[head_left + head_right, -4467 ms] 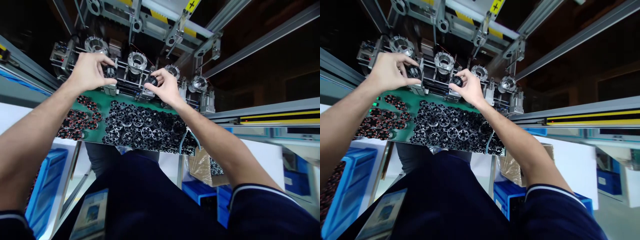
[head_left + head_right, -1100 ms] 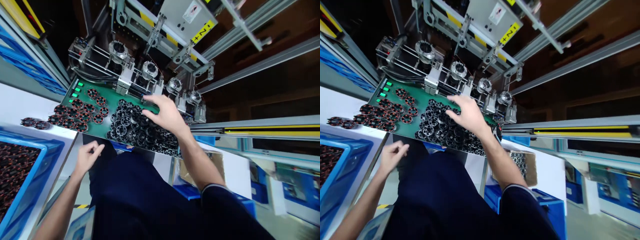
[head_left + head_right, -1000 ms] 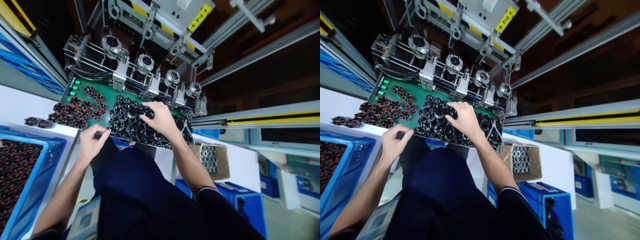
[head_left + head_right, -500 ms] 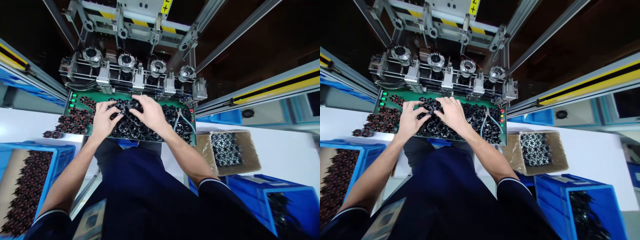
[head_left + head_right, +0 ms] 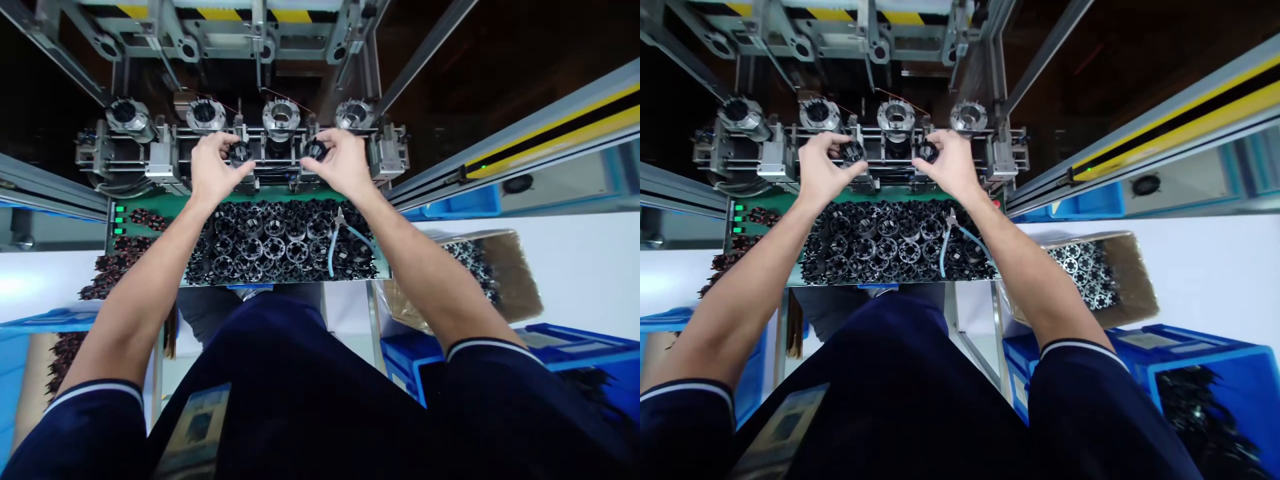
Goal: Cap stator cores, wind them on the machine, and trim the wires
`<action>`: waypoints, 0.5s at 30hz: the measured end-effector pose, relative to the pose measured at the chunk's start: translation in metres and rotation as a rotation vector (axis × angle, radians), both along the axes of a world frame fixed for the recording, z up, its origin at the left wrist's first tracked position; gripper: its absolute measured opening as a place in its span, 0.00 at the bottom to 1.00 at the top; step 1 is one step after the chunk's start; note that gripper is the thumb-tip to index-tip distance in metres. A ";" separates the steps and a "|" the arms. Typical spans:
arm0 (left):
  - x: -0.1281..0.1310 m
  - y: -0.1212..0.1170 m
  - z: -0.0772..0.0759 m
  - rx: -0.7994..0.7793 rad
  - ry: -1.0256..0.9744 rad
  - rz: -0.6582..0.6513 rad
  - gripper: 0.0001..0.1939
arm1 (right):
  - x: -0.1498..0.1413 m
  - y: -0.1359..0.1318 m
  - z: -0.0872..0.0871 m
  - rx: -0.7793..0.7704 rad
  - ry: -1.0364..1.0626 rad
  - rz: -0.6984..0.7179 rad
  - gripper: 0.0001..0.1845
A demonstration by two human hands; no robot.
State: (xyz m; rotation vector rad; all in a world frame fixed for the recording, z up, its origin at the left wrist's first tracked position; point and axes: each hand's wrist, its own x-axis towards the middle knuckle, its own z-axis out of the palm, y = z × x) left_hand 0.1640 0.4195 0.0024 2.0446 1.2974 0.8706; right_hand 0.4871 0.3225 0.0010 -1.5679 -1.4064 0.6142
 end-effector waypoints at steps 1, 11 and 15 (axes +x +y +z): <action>0.005 0.004 -0.008 -0.003 0.024 -0.005 0.42 | 0.003 0.003 -0.010 -0.021 0.002 0.007 0.33; -0.003 -0.016 0.000 -0.142 -0.113 -0.023 0.46 | -0.015 -0.019 0.013 -0.172 0.024 0.018 0.34; -0.006 -0.064 0.030 -0.458 -0.522 -0.076 0.46 | -0.044 -0.066 0.047 -0.196 0.463 0.180 0.41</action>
